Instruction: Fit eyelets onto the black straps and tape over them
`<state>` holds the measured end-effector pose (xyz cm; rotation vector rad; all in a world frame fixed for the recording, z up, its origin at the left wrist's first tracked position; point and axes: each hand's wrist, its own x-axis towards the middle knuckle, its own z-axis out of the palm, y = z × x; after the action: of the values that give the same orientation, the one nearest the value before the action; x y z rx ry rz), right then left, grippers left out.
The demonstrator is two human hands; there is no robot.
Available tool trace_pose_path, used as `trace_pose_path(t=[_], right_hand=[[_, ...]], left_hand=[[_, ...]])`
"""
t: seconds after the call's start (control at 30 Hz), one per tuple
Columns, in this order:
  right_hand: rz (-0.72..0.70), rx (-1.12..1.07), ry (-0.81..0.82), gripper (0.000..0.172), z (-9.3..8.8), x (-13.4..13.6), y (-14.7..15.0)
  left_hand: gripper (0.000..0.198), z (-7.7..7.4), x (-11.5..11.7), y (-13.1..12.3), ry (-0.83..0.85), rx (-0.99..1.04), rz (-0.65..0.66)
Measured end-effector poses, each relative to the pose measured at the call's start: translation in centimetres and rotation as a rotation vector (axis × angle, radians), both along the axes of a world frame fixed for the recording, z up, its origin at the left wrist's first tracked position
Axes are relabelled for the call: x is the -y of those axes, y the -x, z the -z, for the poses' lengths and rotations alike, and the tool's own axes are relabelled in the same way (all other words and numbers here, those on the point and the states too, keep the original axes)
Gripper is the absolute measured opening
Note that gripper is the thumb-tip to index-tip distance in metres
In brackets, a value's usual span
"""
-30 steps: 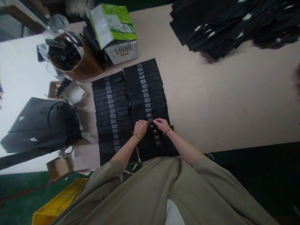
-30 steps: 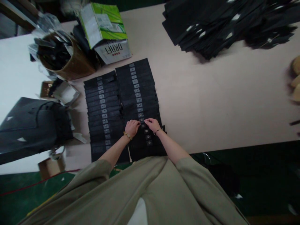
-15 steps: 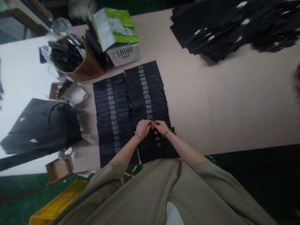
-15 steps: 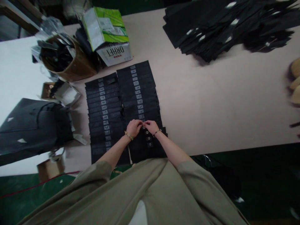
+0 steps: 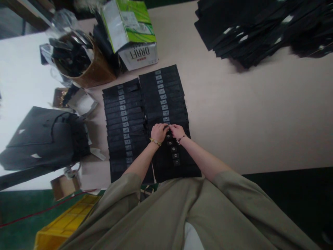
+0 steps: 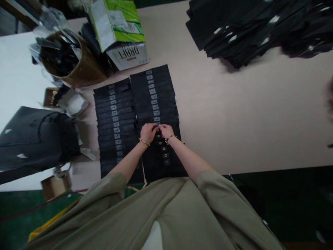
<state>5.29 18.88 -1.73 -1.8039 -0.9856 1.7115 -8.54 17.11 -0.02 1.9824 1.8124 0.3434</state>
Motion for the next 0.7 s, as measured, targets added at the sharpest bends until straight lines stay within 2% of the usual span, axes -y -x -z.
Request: trace_pose_path(t=[0.07, 0.17, 0.27, 0.5, 0.7], right_hand=[[-0.059, 0.125, -0.087, 0.022, -0.1, -1.1, -0.3], [-0.280, 0.335, -0.237, 0.010, -0.3, -2.7, -1.0], [-0.420, 0.487, -0.245, 0.010, -0.3, -3.6, -1.5], [-0.353, 0.492, -0.153, 0.009, 0.2, -4.2, -1.1], [-0.300, 0.468, -0.151, 0.005, 0.8, -4.4, -1.1]], left_hand=[[0.025, 0.5, -0.5, -0.1, 0.026, -0.006, -0.035], [0.023, 1.3, -1.1, -0.2, 0.058, -0.011, -0.065], [0.022, 1.9, -1.4, -0.3, 0.069, -0.007, -0.067], [0.022, 2.4, -1.3, 0.1, 0.048, 0.045, -0.073], [0.021, 2.4, -1.5, -0.1, 0.057, 0.056, -0.120]])
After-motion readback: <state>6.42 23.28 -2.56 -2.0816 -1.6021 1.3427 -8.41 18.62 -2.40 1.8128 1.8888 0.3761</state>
